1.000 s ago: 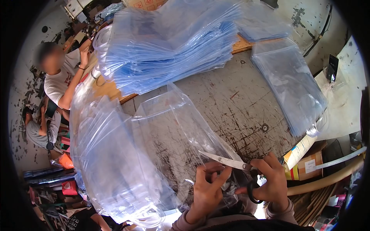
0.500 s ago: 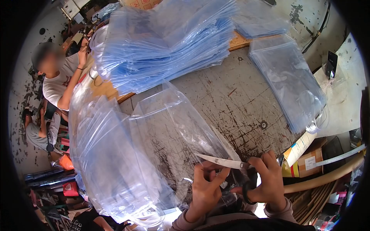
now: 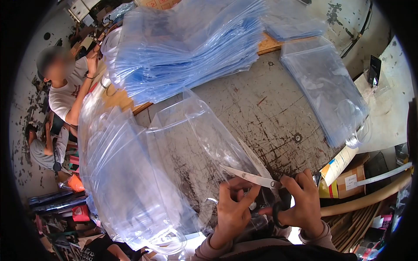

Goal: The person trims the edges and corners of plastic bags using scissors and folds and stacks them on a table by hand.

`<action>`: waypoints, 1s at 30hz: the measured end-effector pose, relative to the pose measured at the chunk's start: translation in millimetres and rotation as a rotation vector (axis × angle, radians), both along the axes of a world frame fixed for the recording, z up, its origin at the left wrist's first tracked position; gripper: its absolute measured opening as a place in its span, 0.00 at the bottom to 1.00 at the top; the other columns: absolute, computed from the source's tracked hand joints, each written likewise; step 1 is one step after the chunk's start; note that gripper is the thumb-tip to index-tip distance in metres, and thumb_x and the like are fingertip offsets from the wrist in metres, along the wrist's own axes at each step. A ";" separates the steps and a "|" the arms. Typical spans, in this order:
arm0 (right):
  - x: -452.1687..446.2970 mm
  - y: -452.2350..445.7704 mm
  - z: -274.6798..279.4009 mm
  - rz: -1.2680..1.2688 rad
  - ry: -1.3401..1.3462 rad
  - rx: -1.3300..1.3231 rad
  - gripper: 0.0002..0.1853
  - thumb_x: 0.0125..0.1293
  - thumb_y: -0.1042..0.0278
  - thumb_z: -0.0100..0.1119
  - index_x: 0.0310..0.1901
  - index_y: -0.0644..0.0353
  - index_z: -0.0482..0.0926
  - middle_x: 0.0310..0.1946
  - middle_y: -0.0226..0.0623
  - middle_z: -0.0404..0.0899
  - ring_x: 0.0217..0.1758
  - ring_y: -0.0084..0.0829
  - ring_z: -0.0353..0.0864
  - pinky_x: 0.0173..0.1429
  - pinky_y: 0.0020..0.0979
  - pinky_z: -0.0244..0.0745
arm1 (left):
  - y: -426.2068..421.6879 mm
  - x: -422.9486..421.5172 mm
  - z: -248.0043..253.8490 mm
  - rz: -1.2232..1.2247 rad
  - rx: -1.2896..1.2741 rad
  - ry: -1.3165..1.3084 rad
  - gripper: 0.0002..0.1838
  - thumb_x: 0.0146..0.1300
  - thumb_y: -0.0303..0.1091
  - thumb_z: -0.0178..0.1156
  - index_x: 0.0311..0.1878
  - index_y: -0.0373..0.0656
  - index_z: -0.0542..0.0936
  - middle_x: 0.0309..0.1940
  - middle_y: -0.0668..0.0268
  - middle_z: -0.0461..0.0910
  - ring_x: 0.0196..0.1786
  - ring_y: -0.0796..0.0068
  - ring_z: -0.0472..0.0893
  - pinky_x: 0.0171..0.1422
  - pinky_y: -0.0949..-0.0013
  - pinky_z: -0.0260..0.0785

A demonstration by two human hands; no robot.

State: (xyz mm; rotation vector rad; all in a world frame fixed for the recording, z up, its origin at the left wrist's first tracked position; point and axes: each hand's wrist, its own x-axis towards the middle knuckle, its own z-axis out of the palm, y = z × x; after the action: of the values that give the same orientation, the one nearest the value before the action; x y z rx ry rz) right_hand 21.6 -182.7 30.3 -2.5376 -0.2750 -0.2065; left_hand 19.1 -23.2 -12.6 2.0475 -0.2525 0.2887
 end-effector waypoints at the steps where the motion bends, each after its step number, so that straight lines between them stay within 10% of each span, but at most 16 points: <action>1: -0.1 -0.4 -0.4 0.000 0.000 0.000 0.37 0.22 0.49 0.79 0.35 0.63 0.75 0.23 0.37 0.63 0.27 0.37 0.62 0.28 0.34 0.58 | 0.1 0.0 0.3 -0.002 0.008 0.004 0.25 0.49 0.08 0.47 0.44 0.44 0.82 0.42 0.57 0.69 0.40 0.65 0.77 0.41 0.68 0.70; 16: -5.0 -2.7 -16.6 0.038 0.047 0.151 0.39 0.21 0.45 0.80 0.36 0.62 0.75 0.26 0.36 0.67 0.24 0.31 0.68 0.26 0.30 0.64 | 0.2 3.6 -1.3 -0.015 0.033 -0.085 0.16 0.54 0.11 0.47 0.36 0.39 0.82 0.39 0.56 0.68 0.36 0.67 0.77 0.32 0.73 0.70; 19: -4.8 -2.7 -15.5 0.042 0.044 0.141 0.38 0.21 0.47 0.80 0.36 0.61 0.75 0.25 0.34 0.67 0.23 0.29 0.68 0.24 0.28 0.63 | -0.1 0.9 -2.3 -0.008 0.002 -0.051 0.23 0.53 0.09 0.45 0.44 0.44 0.82 0.43 0.57 0.69 0.39 0.67 0.78 0.39 0.70 0.70; 21: -5.5 -3.7 -15.0 0.060 0.119 0.220 0.28 0.30 0.71 0.66 0.41 0.60 0.74 0.22 0.37 0.63 0.25 0.38 0.64 0.34 0.37 0.65 | 0.1 1.1 -2.8 -0.005 0.001 -0.052 0.23 0.52 0.09 0.45 0.44 0.44 0.82 0.43 0.57 0.69 0.38 0.67 0.78 0.39 0.70 0.70; 30: 1.4 -2.2 -8.6 0.051 0.049 0.194 0.31 0.30 0.64 0.74 0.41 0.61 0.75 0.23 0.36 0.65 0.26 0.35 0.66 0.26 0.33 0.63 | 0.8 1.0 -1.3 -0.009 0.014 -0.048 0.24 0.52 0.09 0.46 0.45 0.44 0.82 0.43 0.57 0.69 0.37 0.67 0.78 0.37 0.70 0.70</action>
State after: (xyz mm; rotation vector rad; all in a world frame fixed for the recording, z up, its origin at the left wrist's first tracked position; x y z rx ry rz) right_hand 23.1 -184.8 21.7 -2.3371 -0.2854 -0.1438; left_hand 20.2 -22.4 -13.9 2.0546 -0.2937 0.3319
